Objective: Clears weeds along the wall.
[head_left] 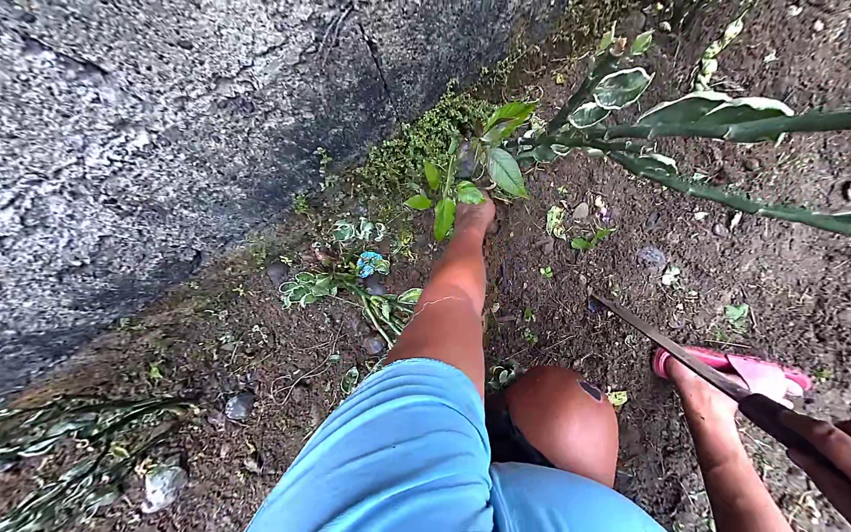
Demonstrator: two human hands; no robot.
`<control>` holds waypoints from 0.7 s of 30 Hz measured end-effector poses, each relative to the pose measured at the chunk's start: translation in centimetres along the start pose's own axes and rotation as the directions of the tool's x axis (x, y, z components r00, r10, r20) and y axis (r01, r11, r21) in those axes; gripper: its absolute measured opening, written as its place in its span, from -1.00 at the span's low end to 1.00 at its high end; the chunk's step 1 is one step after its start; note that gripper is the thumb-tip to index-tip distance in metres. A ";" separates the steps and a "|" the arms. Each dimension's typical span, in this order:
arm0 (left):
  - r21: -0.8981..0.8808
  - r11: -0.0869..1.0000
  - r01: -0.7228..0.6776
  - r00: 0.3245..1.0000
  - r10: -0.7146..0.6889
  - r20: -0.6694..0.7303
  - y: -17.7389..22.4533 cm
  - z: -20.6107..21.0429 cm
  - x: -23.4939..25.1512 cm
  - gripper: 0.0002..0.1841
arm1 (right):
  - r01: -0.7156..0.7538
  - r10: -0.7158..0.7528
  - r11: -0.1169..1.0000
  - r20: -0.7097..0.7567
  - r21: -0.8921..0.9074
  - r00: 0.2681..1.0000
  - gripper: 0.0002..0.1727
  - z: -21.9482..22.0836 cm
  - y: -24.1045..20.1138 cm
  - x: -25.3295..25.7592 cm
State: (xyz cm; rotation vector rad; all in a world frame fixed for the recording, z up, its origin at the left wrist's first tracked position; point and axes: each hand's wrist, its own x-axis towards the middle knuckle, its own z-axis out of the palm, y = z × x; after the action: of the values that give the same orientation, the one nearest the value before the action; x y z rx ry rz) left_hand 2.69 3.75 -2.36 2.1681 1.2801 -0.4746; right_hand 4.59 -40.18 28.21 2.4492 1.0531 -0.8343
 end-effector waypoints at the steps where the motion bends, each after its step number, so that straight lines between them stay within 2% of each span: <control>1: 0.037 0.998 -0.042 0.998 0.040 0.040 -0.2 -0.6 -0.7 -0.48 | -0.003 0.003 1.000 0.003 0.007 1.000 -0.57 -0.1 -0.2 0.1; 5: 0.116 0.988 -0.101 0.990 0.089 0.111 -0.5 -1.7 -1.7 -0.48 | 0.000 0.000 1.000 0.002 0.026 1.000 -0.57 -0.9 -0.7 1.0; 7: 0.082 0.986 -0.147 0.980 0.133 0.149 -0.7 -1.8 -1.6 -0.48 | -0.001 0.001 1.000 0.006 0.024 1.000 -0.57 -1.4 -0.9 1.4; 9: -0.021 0.972 -0.235 0.960 0.235 0.153 -1.5 -0.3 -2.3 -0.49 | -0.007 0.007 1.000 0.030 0.019 1.000 -0.56 -1.5 -0.9 1.6; 11: -0.032 0.925 -0.379 0.893 0.374 0.250 -2.5 1.6 -5.7 -0.55 | -0.013 0.012 1.000 0.042 0.016 0.999 -0.56 -1.5 -0.9 1.6; 14: 0.127 0.738 -0.663 0.680 0.524 0.513 -3.6 4.5 -11.2 -0.59 | -0.038 0.038 0.999 0.042 0.008 0.998 -0.56 -1.4 -1.5 1.5; 15: 0.155 0.707 -0.691 0.663 0.532 0.527 -3.7 4.6 -12.1 -0.62 | -0.040 0.040 0.999 0.043 0.009 0.998 -0.56 -1.4 -1.7 1.5; 17: 0.196 0.741 -0.642 0.747 0.547 0.380 -3.9 3.8 -11.9 -0.69 | -0.046 0.046 0.999 0.062 0.002 0.997 -0.55 -1.4 -2.1 1.5; 19: 0.231 0.787 -0.571 0.821 0.548 0.161 -4.1 2.7 -8.5 -0.72 | -0.051 0.051 0.999 0.060 -0.006 0.997 -0.55 -1.3 -2.1 1.6; 21: 0.221 0.853 -0.473 0.876 0.483 0.012 -4.5 0.7 -4.5 -0.68 | -0.055 0.055 0.998 0.057 -0.012 0.997 -0.55 -1.3 -2.2 1.6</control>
State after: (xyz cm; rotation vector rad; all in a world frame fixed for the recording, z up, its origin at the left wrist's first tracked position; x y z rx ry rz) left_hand -3.47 1.99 -1.67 2.5839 0.6812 -0.3715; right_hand 4.32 -37.20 28.03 2.4189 0.9630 -0.8734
